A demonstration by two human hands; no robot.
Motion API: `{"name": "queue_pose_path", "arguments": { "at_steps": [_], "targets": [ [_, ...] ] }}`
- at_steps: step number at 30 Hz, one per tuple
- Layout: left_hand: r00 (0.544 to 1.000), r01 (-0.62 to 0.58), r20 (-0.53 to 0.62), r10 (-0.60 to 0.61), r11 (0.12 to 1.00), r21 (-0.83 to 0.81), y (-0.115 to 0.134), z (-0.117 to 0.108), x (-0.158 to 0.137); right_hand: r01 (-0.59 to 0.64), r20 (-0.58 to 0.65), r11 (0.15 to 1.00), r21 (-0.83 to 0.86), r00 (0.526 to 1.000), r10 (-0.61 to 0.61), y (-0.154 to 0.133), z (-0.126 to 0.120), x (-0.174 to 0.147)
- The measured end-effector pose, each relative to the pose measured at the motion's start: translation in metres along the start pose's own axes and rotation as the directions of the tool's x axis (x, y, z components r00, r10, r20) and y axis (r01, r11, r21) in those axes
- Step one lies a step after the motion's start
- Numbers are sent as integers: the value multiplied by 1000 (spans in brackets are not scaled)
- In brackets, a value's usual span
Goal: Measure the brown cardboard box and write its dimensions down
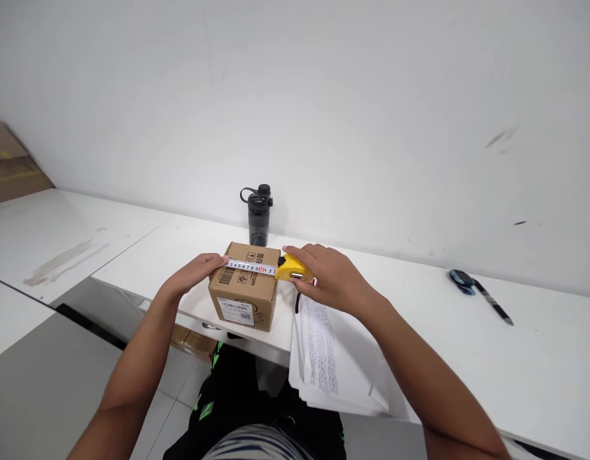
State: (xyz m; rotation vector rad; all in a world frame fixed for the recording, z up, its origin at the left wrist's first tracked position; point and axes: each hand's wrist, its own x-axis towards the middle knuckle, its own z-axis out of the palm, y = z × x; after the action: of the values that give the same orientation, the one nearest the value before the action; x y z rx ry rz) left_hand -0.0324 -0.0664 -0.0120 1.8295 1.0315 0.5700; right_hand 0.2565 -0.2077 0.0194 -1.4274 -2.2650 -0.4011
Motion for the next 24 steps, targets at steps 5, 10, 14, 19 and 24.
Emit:
{"name": "queue_pose_path", "arguments": {
  "at_steps": [5, 10, 14, 19, 24],
  "targets": [
    [994, -109, 9, 109, 994, 17, 19, -16, -2, 66, -200, 994, -87, 976, -82, -28, -7, -15],
    [964, -264, 78, 255, 953, 151, 60, -18, 18, -183, -460, 979, -90, 880, 122, -124, 3, -23],
    [956, -289, 144, 256, 909, 301, 74, -1, 52, -286, -514, 958, 35, 817, 263, -169, 22, -14],
    [963, -266, 150, 222, 854, 447, 60, 23, 74, -357, -489, 933, 46, 806, 333, -162, 48, 3],
    [965, -255, 174, 195, 843, 473, 57, 27, 71, -328, -432, 926, 189, 819, 378, -153, 54, 6]
  ]
}}
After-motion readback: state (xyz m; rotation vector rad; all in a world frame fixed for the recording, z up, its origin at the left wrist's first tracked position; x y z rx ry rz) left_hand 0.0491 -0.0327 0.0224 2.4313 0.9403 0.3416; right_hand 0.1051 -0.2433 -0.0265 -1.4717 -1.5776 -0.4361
